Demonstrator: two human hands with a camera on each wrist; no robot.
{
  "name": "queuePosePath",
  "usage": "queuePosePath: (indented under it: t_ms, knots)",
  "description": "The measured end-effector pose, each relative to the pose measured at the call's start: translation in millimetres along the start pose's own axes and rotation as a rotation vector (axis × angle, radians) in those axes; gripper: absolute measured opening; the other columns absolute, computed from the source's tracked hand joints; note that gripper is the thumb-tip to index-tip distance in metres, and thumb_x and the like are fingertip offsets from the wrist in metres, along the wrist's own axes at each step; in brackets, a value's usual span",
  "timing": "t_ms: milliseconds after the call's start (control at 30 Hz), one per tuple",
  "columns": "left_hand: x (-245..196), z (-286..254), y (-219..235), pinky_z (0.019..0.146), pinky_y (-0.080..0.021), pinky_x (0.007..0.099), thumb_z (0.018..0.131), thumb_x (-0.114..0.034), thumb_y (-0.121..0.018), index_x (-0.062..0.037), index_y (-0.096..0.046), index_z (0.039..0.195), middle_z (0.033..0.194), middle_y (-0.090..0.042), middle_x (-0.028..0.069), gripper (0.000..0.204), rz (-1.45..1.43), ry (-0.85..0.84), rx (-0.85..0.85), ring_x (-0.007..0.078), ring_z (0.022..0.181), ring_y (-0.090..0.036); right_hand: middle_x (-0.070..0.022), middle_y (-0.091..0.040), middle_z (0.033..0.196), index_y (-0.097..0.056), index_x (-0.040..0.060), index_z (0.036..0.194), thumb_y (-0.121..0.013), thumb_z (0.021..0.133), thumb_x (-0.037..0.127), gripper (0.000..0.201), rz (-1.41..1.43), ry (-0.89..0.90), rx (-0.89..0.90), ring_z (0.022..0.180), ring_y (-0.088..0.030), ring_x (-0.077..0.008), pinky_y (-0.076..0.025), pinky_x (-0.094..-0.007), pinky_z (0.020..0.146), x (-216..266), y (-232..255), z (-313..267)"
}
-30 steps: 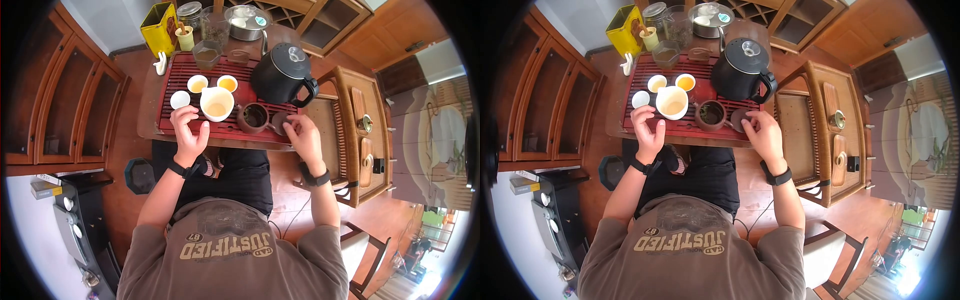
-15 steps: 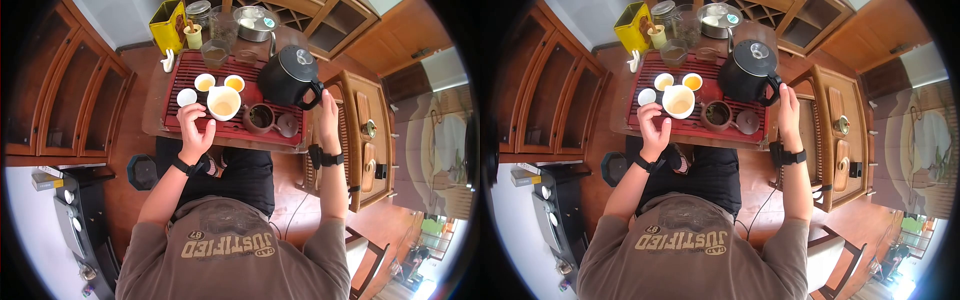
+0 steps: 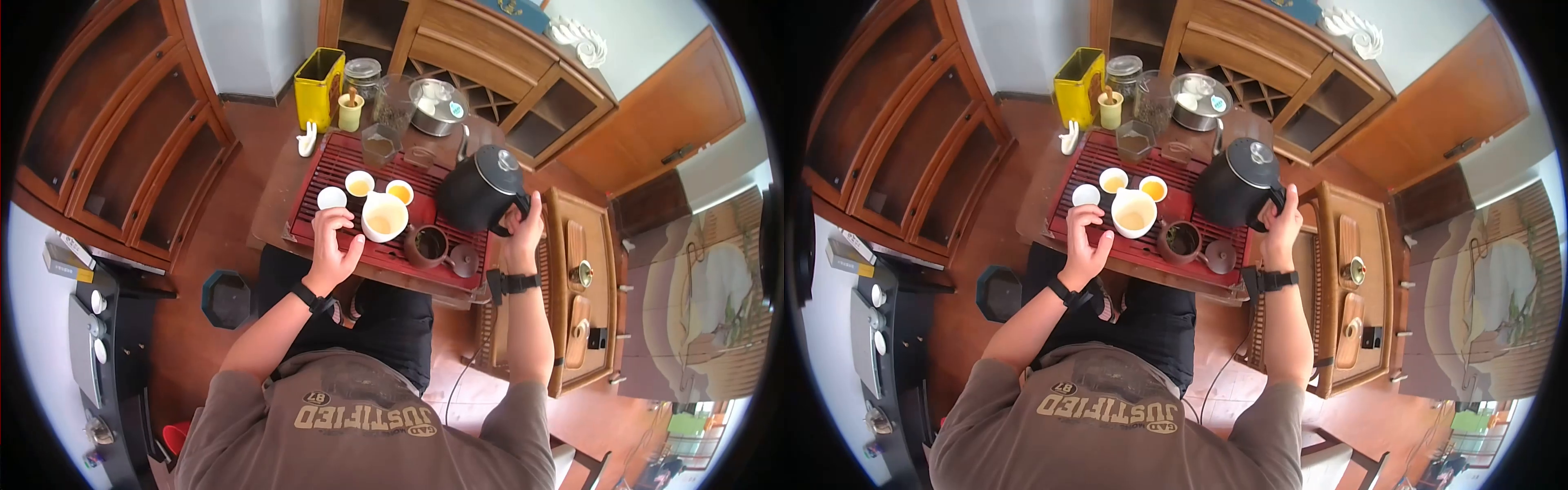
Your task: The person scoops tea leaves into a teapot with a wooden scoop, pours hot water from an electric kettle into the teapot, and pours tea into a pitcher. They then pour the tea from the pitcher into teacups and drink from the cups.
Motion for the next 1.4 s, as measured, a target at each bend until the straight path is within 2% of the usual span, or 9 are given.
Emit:
queuePosePath:
  t_ms: [133,267,333,400,433,467,567,933,1400]
  knots:
    - [-2,3,9,0.098,-0.042,0.0425,0.085,-0.006,-0.072,-0.0068,-0.055,0.100,0.115,-0.059,0.0118,0.022,-0.054,0.024,-0.008,0.0316,0.107,-0.055,0.0002,-0.042,0.052,-0.043,0.0133,0.064,-0.053,0.108,0.046,0.056,0.083,-0.031,-0.103,0.042,-0.032,-0.0104,-0.024,-0.0280,0.045,24,15,-5]
    - [-11,19,32,0.083,-0.047,0.0401,0.087,-0.002,-0.067,-0.0053,-0.054,0.088,0.096,-0.060,0.0110,0.014,-0.103,-0.017,-0.069,0.0310,0.090,-0.057,0.0014,-0.043,0.055,-0.044,0.0137,0.064,-0.050,0.110,0.043,0.054,0.027,0.056,-0.005,0.043,-0.030,-0.0089,-0.021,-0.0284,0.043,59,50,-11]
    - [5,22,43,0.076,-0.046,0.0352,0.093,-0.002,-0.061,-0.0035,-0.052,0.085,0.090,-0.058,0.0095,0.013,-0.133,0.043,-0.111,0.0248,0.082,-0.055,0.0028,-0.041,0.054,-0.045,0.0143,0.064,-0.051,0.110,0.041,0.053,-0.020,0.045,-0.006,0.043,-0.030,-0.0081,-0.021,-0.0278,0.043,83,61,-25]
    - [20,30,53,0.070,-0.043,0.0298,0.101,-0.003,-0.053,-0.0029,-0.049,0.083,0.085,-0.054,0.0064,0.018,-0.255,0.203,-0.178,0.0164,0.075,-0.050,0.0040,-0.039,0.054,-0.045,0.0147,0.065,-0.052,0.109,0.039,0.051,-0.080,0.042,-0.073,0.043,-0.030,-0.0076,-0.021,-0.0269,0.044,99,76,-37]
    - [34,29,54,0.067,-0.040,0.0262,0.106,-0.006,-0.048,-0.0028,-0.049,0.084,0.083,-0.051,0.0034,0.023,-0.342,0.281,-0.226,0.0108,0.073,-0.045,0.0050,-0.033,0.051,-0.042,0.0157,0.064,-0.048,0.111,0.041,0.054,-0.163,0.027,-0.200,0.044,-0.028,-0.0081,-0.022,-0.0271,0.045,112,70,-51]
    - [42,32,57,0.066,-0.038,0.0254,0.108,-0.009,-0.048,-0.0030,-0.050,0.085,0.080,-0.049,0.0007,0.024,-0.362,0.350,-0.262,0.0089,0.072,-0.043,0.0044,-0.039,0.054,-0.046,0.0145,0.068,-0.054,0.109,0.037,0.047,-0.117,0.041,-0.058,0.044,-0.031,-0.0070,-0.023,-0.0256,0.044,112,83,-53]
    - [65,30,56,0.065,-0.035,0.0236,0.110,-0.015,-0.050,-0.0048,-0.052,0.087,0.079,-0.047,-0.0021,0.026,-0.473,0.527,-0.365,0.0064,0.072,-0.040,0.0040,-0.040,0.054,-0.048,0.0140,0.069,-0.056,0.108,0.036,0.046,-0.167,0.016,-0.061,0.043,-0.031,-0.0068,-0.022,-0.0258,0.043,114,108,-68]
    - [75,23,46,0.068,-0.036,0.0238,0.110,-0.015,-0.050,-0.0051,-0.052,0.085,0.078,-0.048,-0.0021,0.026,-0.459,0.524,-0.313,0.0064,0.073,-0.042,0.0031,-0.047,0.055,-0.052,0.0127,0.068,-0.062,0.105,0.032,0.043,-0.378,-0.097,-0.077,0.044,-0.037,-0.0053,-0.023,-0.0237,0.044,110,125,-115]
    - [77,18,46,0.065,-0.035,0.0222,0.108,-0.012,-0.054,-0.0046,-0.055,0.088,0.079,-0.048,-0.0039,0.022,-0.413,0.522,-0.298,0.0045,0.072,-0.041,0.0033,-0.048,0.054,-0.055,0.0109,0.062,-0.062,0.105,0.035,0.050,-0.564,-0.102,-0.049,0.047,-0.037,-0.0045,-0.022,-0.0241,0.045,126,94,-124]
Point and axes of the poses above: each hand's wrist, its own z-axis towards the middle knuckle, its own y-axis out of the back of the hand, x = y × z, the point moved 5 cm from there along z, towards the middle knuckle
